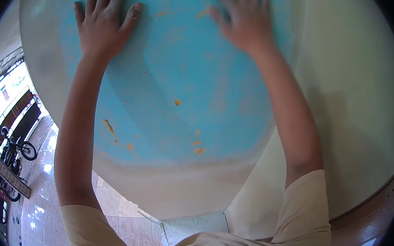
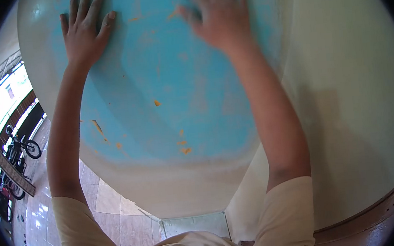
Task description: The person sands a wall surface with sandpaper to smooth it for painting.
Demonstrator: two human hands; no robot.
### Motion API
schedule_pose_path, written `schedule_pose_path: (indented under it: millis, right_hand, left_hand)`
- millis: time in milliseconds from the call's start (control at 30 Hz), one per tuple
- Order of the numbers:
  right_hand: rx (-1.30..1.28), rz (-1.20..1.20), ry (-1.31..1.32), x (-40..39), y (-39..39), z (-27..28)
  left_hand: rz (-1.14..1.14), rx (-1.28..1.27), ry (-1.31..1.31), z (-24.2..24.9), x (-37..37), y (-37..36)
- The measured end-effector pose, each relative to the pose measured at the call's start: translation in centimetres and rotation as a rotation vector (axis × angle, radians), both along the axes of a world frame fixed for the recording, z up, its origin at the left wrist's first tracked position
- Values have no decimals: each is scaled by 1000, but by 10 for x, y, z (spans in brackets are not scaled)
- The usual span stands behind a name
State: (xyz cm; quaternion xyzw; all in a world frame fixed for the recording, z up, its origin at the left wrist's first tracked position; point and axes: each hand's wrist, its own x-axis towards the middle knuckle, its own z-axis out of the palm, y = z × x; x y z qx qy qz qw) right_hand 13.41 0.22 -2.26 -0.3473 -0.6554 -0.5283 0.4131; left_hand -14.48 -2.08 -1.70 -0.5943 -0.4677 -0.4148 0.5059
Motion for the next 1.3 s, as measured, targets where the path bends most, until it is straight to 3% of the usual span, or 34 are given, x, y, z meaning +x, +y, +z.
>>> schedule_pose_path:
  millis: [67,167,233,333,467,533,667,733,867,900,933,1000,1067,1167,1267,1300]
  right_hand:
    - [20,48,117,0,3,8]
    - [-2,-9,155,-21,18,-32]
    - [-175,166,-58,-35,-3,-97]
    - [-230,90,-161,-12,-3,-132]
    - [-16,-50,83,19,13,-72]
    - [106,148,242,21,21,-55]
    - [-102,166,110,-9,2,-131]
    - [-186,182,-84,-5,4,-160]
    - [-100,-12,-14,41,12,-105]
    - [2,14,138,51,20,-94]
    - [97,40,293,55,24,-91]
    - [25,104,287,27,15,-118]
    - [-106,168,207,-9,5,-178]
    - [-154,153,68,-18,1,-243]
    - [-98,5,-23,7,6,-212]
    - [-87,-6,98,16,5,-184]
  left_hand:
    - [-4,14,-18,1,2,0]
    - [26,16,-14,1,2,2]
    - [9,23,-5,0,-1,2]
    - [-9,34,18,-2,-1,4]
    - [25,25,22,-2,-3,1]
    - [31,35,24,-2,-3,4]
    - [0,29,-1,-3,-1,3]
    - [5,46,9,-4,-4,6]
    - [5,34,12,-7,-3,4]
    - [6,34,6,-10,-2,3]
    - [38,28,-4,-15,-1,1]
    - [70,25,-9,-23,0,8]
    - [-136,239,67,-47,0,29]
    - [-139,71,59,-94,24,19]
    - [-144,-42,88,-138,32,9]
    - [-144,-48,95,-153,33,8]
